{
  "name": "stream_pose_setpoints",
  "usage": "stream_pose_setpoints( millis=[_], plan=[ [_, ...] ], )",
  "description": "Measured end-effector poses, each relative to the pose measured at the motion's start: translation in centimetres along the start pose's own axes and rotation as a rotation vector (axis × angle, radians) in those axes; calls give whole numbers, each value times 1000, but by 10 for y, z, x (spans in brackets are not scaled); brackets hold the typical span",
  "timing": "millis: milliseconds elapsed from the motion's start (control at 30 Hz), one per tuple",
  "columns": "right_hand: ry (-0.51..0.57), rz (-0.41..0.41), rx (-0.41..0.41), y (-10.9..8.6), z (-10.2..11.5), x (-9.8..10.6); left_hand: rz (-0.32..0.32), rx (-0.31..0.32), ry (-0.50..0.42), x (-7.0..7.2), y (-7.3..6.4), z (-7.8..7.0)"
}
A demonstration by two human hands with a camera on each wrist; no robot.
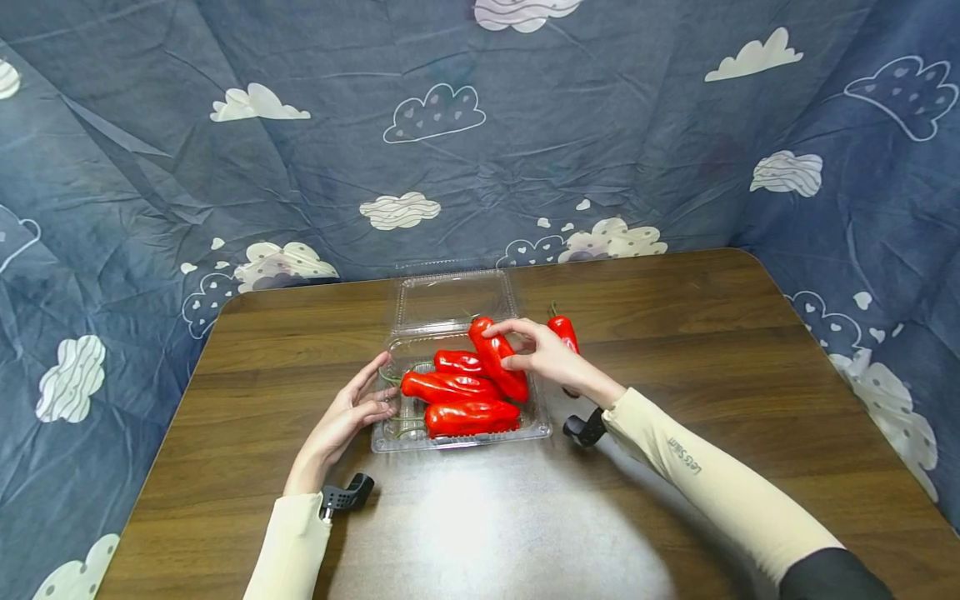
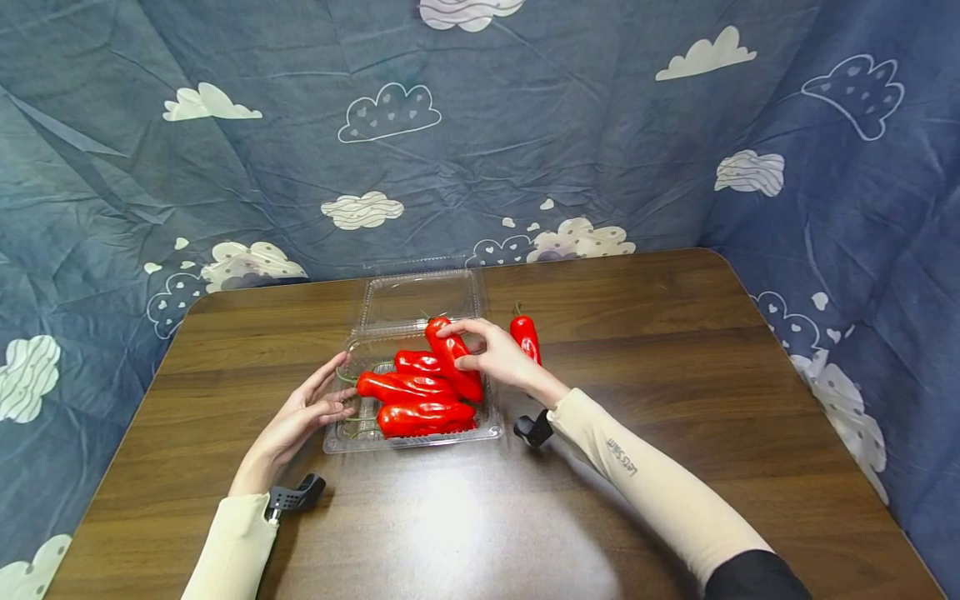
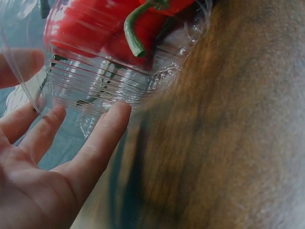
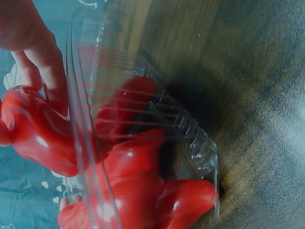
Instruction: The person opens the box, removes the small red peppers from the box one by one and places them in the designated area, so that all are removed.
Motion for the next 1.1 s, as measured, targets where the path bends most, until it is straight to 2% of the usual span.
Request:
stream_pose_setpoints(
  millis=[500, 700, 1100],
  plan=[
    [153, -86, -28, -6, -2, 20, 29, -2, -11, 0, -1, 0],
    [177, -122, -48, -9, -2, 27, 24, 7, -4, 0, -1, 1],
    [111, -166, -46, -19, -3, 41, 15, 15, -16, 0, -1, 2]
  ],
)
Point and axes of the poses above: each hand's wrist, its own y-axis towards the middle knuckle, its own x-axis out of the back of the hand, z = x × y, the point moved 5 cm from there along y, towards the middle knuckle, and after that the axes turned 11 degrees about x, right-handed, at the moved point
